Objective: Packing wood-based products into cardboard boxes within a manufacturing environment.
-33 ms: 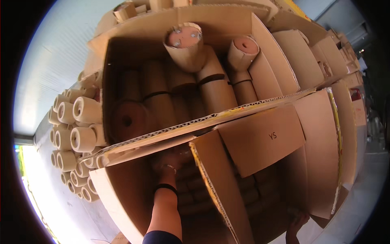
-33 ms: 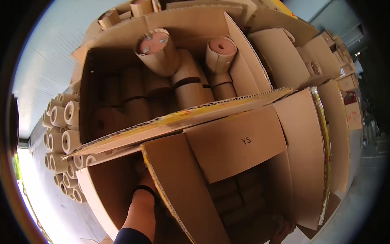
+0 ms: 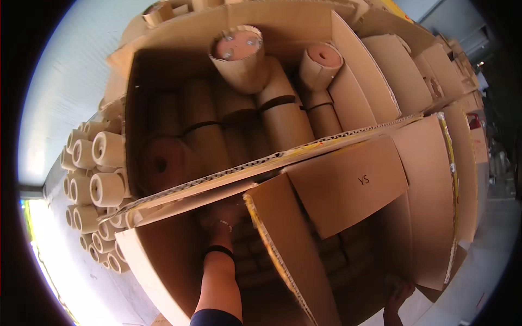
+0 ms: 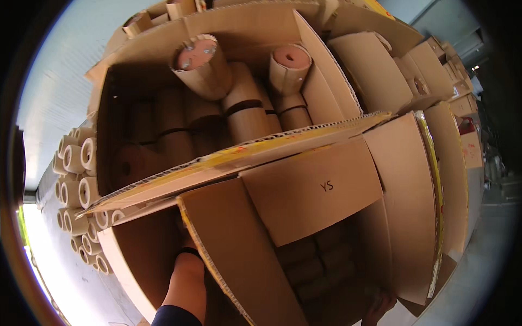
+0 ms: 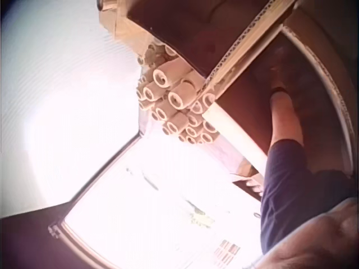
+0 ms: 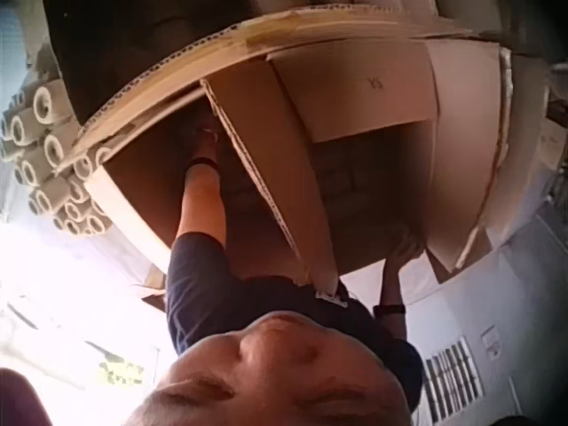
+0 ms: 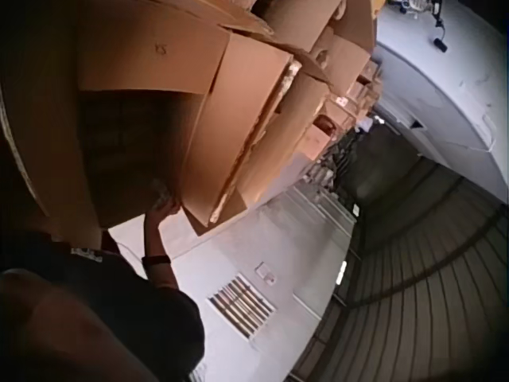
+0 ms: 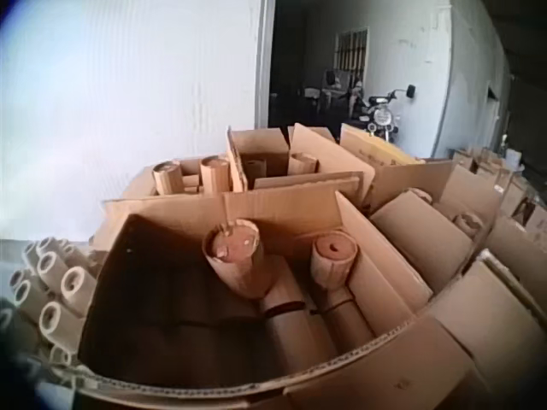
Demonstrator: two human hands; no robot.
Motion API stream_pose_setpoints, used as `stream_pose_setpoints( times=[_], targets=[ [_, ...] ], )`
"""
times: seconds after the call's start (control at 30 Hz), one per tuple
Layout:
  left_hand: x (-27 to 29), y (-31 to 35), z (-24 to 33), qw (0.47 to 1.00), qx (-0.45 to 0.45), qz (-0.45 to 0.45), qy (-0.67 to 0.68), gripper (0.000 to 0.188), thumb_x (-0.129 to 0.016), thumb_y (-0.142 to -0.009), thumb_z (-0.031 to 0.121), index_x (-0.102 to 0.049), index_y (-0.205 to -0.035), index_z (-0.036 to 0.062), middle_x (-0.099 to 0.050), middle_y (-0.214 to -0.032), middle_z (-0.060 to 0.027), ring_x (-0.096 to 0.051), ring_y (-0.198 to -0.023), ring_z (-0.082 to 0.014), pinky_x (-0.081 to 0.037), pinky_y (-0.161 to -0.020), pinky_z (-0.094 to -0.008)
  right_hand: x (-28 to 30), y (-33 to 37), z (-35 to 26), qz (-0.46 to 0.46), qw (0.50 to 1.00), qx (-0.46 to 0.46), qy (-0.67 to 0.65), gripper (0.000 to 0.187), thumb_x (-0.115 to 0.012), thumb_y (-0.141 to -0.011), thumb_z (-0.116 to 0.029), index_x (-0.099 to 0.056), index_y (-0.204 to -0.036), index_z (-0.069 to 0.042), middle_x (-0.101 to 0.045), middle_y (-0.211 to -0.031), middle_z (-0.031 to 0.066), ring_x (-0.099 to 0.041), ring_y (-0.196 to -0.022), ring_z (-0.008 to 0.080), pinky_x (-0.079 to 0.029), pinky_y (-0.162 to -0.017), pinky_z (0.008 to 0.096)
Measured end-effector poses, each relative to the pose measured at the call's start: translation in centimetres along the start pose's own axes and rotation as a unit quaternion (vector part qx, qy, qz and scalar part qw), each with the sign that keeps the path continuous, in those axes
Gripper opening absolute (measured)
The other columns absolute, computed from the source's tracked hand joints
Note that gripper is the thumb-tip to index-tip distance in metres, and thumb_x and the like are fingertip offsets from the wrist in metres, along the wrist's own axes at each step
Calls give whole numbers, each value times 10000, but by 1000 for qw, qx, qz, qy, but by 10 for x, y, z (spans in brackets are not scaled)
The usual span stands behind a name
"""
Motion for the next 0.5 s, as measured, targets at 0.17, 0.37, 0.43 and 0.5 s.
stream_pose_setpoints(
  times=[0.17,0.37,0.43,0.5],
  targets=[
    [-51,-15,-11,999,15,-24,-16,605,-605,-660,341,-393,-1188,135,-459,-1157,-146,-494,-1004,-311,-418,-805,-432,9,-16,-42,-30,998,-35,-45,282,-456,-716,-109,-478,-988,-38,-297,-1150,184,-280,-1079,335,-234,-916,424],
    [-78,7,-32,998,32,-45,-32,596,-610,-660,346,-408,-1176,127,-457,-1154,-153,-491,-1006,-313,-416,-813,-428,10,-26,-61,-44,996,-36,-73,345,-416,-634,-11,-483,-969,-50,-318,-1069,181,-328,-1011,324,-274,-890,403],
    [-81,18,-32,998,30,-45,-32,593,-612,-660,347,-413,-1172,124,-457,-1153,-155,-490,-1007,-314,-415,-816,-427,9,-25,-57,-38,996,-34,-69,354,-414,-627,-9,-482,-972,-49,-320,-1067,180,-329,-1006,327,-273,-890,405],
    [-83,35,-32,998,31,-47,-31,590,-614,-660,349,-418,-1168,121,-456,-1151,-158,-489,-1008,-315,-415,-819,-425,10,-24,-59,-31,997,-24,-70,370,-409,-628,5,-479,-988,-44,-333,-1060,179,-331,-1003,330,-271,-893,409]
  ],
)
Point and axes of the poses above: each hand's wrist, its own y-axis away from the middle knuckle, its own x-axis out of the back of the hand, z = x × y, the point moved 9 cm from there along -y, towards the middle knuckle
